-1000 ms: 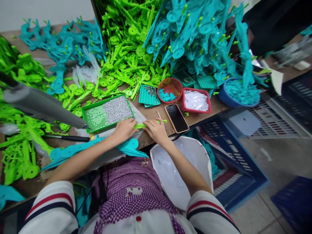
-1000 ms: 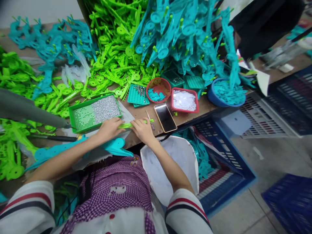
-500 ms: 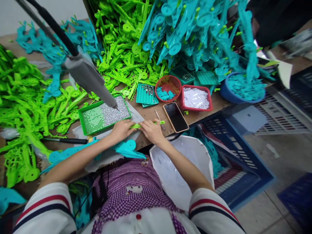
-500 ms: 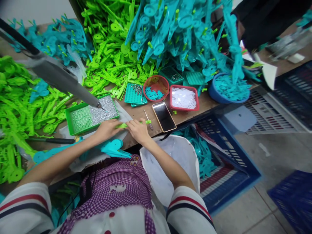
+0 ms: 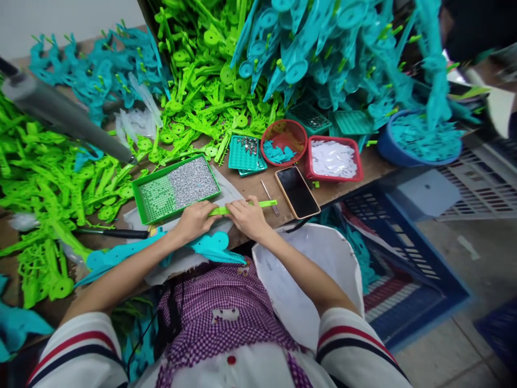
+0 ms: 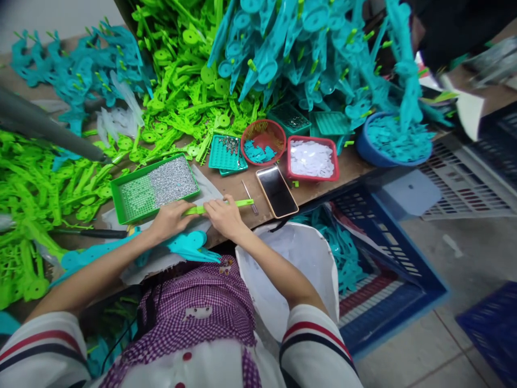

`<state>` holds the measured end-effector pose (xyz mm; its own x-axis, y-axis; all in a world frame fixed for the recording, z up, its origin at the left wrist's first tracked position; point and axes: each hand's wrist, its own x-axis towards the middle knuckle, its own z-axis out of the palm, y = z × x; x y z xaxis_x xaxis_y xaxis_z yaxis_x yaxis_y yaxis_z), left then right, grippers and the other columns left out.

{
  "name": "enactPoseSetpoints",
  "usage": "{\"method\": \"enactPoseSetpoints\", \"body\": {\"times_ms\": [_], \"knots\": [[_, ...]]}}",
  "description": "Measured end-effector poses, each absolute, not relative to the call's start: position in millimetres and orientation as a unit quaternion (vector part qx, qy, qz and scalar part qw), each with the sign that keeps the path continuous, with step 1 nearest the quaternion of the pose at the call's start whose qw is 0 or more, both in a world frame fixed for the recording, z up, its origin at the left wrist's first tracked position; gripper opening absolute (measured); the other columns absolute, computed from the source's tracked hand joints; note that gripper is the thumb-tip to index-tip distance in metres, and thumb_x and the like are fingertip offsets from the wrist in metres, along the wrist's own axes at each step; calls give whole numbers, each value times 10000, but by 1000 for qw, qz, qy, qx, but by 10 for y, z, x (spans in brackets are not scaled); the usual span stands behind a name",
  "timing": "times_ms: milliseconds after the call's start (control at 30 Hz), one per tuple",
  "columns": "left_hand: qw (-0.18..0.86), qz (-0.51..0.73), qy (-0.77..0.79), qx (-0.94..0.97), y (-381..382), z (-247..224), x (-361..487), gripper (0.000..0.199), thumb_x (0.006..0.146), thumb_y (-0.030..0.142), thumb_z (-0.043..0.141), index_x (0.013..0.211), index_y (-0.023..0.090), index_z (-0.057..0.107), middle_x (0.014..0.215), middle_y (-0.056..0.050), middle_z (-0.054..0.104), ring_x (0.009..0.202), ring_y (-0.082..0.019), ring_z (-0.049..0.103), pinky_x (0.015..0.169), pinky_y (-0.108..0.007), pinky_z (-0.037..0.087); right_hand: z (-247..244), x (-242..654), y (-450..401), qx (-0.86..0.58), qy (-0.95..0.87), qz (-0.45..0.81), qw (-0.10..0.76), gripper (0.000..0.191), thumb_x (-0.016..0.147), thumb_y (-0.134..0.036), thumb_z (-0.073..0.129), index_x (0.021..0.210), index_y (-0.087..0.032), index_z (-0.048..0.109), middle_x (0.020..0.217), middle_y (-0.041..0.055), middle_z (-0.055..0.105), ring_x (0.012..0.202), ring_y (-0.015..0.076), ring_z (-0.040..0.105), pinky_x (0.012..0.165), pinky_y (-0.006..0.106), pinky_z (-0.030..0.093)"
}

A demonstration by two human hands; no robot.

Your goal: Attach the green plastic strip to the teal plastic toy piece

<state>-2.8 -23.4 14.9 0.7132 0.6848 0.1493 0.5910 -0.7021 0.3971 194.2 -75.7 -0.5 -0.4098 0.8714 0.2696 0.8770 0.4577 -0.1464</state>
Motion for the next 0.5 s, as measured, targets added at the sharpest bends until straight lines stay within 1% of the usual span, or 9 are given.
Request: {"method": "enactPoseSetpoints", "body": {"times_ms": [100, 200, 267, 333, 400, 467, 500], "knots": [[175, 160, 349, 906, -205, 137, -47, 196, 899, 319, 615, 996, 165, 686, 872, -78, 726, 801, -209, 688, 731, -324, 535, -34, 1963, -738, -520, -838, -18, 165, 258, 997, -329, 440, 1009, -158, 633, 878, 42, 724, 823, 180, 590, 869, 355, 240], [225, 177, 338, 897, -146, 162, -131, 215, 893, 334, 633, 1039, 182, 677, 940, -64, 740, 831, -191, 696, 747, -309, 544, -25, 1986, -717, -525, -835, -4, 167, 251, 993, -336, 450, 1019, -168, 634, 877, 35, 727, 822, 178, 594, 865, 355, 244], [236, 192, 344, 888, -131, 186, -203, 237, 895, 342, 634, 1073, 188, 663, 974, -60, 740, 864, -188, 699, 766, -311, 548, 6, 1992, -706, -528, -834, 11, 161, 244, 989, -336, 458, 1023, -171, 634, 887, 38, 730, 839, 187, 603, 883, 362, 246], [229, 206, 350, 885, -147, 204, -255, 226, 911, 337, 611, 1076, 188, 652, 982, -59, 737, 885, -186, 697, 781, -316, 551, 45, 1977, -701, -527, -835, 28, 158, 245, 985, -335, 462, 1060, -170, 627, 945, 55, 735, 879, 202, 610, 921, 379, 245], [218, 208, 341, 891, -181, 215, -273, 200, 927, 319, 586, 1064, 184, 639, 984, -63, 730, 899, -187, 694, 791, -322, 552, 73, 1935, -696, -518, -837, 44, 168, 279, 987, -330, 453, 1161, -163, 594, 1063, 85, 723, 955, 219, 611, 957, 399, 245], [208, 202, 326, 900, -213, 224, -260, 179, 935, 292, 570, 1062, 178, 624, 985, -70, 721, 909, -190, 691, 789, -324, 554, 71, 1877, -686, -499, -845, 56, 186, 317, 997, -301, 426, 1251, -151, 544, 1153, 105, 697, 1023, 221, 602, 965, 399, 261], [204, 199, 320, 903, -225, 228, -247, 170, 937, 279, 563, 1061, 176, 618, 979, -71, 717, 904, -191, 690, 781, -324, 555, 57, 1849, -678, -487, -850, 61, 192, 321, 1002, -283, 410, 1264, -145, 533, 1157, 106, 695, 1032, 216, 600, 954, 390, 277]]}}
